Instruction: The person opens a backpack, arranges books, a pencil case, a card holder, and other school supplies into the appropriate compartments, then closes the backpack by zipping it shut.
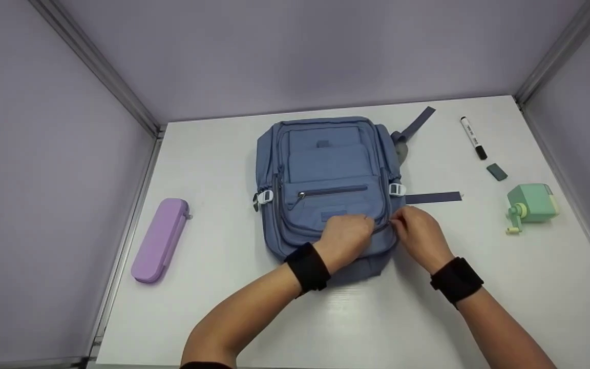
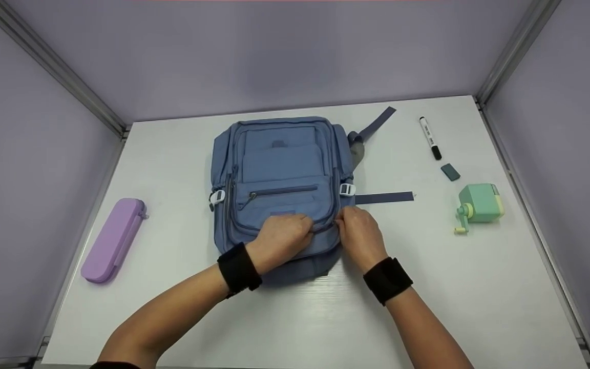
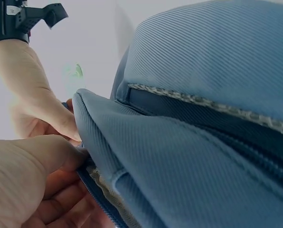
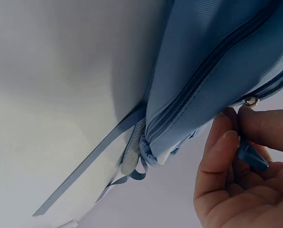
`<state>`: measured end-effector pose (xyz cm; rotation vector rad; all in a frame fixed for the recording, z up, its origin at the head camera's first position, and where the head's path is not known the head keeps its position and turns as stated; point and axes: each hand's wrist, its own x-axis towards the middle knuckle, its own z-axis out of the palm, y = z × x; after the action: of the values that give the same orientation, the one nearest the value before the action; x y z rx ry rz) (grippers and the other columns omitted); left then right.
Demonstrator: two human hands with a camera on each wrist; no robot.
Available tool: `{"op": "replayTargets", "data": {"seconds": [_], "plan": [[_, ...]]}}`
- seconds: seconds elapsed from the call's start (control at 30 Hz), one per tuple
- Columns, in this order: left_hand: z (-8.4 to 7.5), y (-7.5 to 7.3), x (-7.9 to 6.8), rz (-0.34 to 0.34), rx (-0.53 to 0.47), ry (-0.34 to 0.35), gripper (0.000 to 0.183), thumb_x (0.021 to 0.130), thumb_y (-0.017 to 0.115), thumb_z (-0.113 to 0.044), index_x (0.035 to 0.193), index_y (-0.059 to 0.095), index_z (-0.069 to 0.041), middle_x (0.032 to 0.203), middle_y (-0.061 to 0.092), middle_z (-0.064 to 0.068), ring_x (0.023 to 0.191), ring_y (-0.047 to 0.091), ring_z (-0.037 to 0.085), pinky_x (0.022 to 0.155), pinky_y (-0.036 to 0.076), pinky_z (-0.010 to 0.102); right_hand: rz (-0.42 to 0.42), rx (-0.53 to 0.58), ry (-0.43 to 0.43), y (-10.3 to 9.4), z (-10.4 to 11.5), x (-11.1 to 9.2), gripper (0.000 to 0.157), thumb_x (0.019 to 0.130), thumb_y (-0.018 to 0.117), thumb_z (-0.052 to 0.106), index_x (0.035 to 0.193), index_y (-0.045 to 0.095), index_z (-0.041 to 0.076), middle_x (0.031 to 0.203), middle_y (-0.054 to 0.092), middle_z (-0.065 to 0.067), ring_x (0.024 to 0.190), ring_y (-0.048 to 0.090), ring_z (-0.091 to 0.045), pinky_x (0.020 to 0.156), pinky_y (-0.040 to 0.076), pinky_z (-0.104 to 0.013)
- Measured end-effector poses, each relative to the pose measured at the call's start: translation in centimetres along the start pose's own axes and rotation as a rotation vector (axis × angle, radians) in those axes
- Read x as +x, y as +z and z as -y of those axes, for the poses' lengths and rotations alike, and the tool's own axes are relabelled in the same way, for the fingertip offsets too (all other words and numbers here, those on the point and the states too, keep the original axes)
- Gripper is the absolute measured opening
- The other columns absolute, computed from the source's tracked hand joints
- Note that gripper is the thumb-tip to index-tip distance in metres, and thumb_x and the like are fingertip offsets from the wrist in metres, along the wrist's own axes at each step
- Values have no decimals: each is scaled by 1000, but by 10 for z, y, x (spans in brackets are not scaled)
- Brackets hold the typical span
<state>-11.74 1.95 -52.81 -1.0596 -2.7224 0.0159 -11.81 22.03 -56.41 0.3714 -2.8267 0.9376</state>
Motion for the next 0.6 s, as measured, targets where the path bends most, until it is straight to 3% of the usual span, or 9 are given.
{"op": "replayTargets", "data": {"seconds": [0.33,0.6], "plan": [[1,1,-2,-54,8,15,21,96,64,-15,75,61,-18,67,59,-3,55,60,13,42,48,31,-19,-62,-27,3,-12,18,6,96,69,2,95,66,-4,88,67,-18,81,64,-35,73,50,-49],[3,-1,-4,-51,-33,55,19,96,64,-15,77,62,-17,69,61,-2,56,61,13,44,50,31,2,-118,-40,2,-19,36,5,95,69,0,94,66,-4,88,67,-20,82,63,-38,73,51,-50]]}}
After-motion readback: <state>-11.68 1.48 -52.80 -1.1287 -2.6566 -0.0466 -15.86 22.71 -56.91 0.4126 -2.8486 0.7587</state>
